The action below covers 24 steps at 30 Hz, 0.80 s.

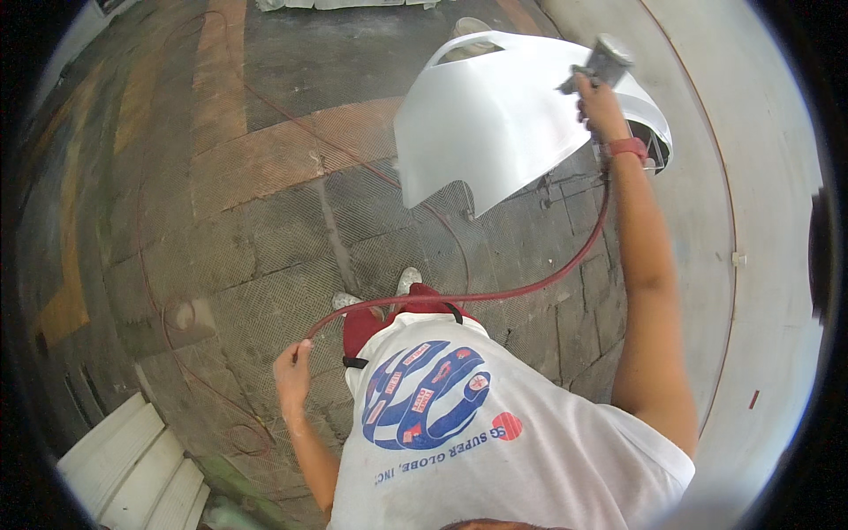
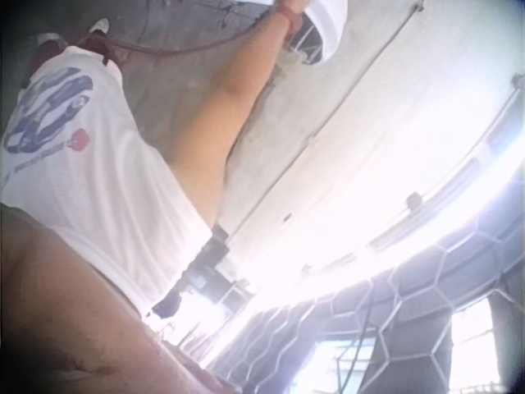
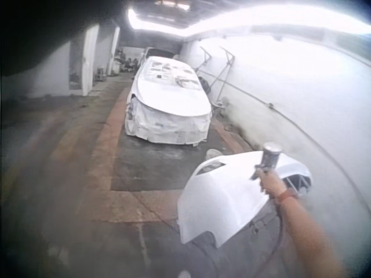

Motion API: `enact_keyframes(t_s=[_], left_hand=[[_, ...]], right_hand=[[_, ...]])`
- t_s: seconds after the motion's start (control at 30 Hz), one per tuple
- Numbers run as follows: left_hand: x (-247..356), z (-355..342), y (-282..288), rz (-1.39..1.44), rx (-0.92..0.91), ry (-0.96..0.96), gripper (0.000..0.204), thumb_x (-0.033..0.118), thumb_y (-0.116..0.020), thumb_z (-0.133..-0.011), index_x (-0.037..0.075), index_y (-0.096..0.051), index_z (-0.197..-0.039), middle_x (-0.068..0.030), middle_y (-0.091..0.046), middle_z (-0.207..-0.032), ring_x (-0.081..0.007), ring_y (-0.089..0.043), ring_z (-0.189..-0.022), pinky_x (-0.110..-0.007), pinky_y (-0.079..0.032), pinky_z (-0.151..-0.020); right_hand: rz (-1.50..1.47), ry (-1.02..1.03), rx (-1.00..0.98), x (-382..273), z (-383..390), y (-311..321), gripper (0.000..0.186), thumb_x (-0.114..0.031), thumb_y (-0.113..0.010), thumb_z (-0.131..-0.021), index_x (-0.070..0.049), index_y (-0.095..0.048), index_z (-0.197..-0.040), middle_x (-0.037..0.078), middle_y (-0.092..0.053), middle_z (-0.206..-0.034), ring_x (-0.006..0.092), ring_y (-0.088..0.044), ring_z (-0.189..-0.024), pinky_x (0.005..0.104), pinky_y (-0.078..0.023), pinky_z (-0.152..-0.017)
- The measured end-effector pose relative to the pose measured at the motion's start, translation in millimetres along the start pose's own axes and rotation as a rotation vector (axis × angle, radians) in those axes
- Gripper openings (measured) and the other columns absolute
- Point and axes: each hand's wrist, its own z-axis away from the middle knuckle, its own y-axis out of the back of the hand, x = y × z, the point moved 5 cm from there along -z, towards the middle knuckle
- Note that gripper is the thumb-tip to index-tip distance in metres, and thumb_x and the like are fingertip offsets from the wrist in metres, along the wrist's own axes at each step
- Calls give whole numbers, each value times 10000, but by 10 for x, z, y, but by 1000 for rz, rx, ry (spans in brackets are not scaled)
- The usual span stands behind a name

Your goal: The person sits on the floor and mixes paint in a small container using a stirrer. They then stand, walk to a white car bumper mounted on a stand, and spray paint it with a spray gun.

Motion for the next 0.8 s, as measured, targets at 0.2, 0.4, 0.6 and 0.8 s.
enact_keyframes(t_s=[0.2, 0.4, 0.6, 0.8], left_hand=[[303, -183, -289, -85, -132, -114, 418, 360, -694, -1041, -53, -752, -1043, -94, -580, -705, -207, -511, -643, -397, -428, -639], [497, -283, -365, -139, -118, -216, 442, 397, -704, -1038, -41, -764, -1017, -100, -583, -706, -206, -507, -644, -396, -418, -629], [528, -357, -305, -137, -72, -210, 462, 407, -707, -1044, -53, -745, -1034, -78, -549, -703, -209, -463, -631, -394, -380, -607], [534, -395, -426, -191, -106, -197, 470, 417, -722, -1035, -52, -752, -1033, -76, -552, -699, -208, -470, -626, -395, -389, -608]], right_hand=[[391, 237, 249, 243, 271, 731, 545, -506, -593, -1061, 1, -750, -1184, 189, -752, -798, 348, -762, -759, 462, -580, -712], [292, 132, 16, 78, 1045, -113, 566, -555, -586, -1078, -61, -743, -1304, 288, -767, -974, 453, -761, -953, 525, -589, -824], [158, 298, -186, -77, 1728, -785, 549, -481, -627, -1076, 1, -720, -1322, 232, -700, -698, 372, -740, -662, 470, -577, -657], [4, 47, -307, 113, 1630, -440, 611, -455, -630, -1087, 55, -643, -1424, 119, -679, -654, 215, -710, -583, 382, -559, -618]])
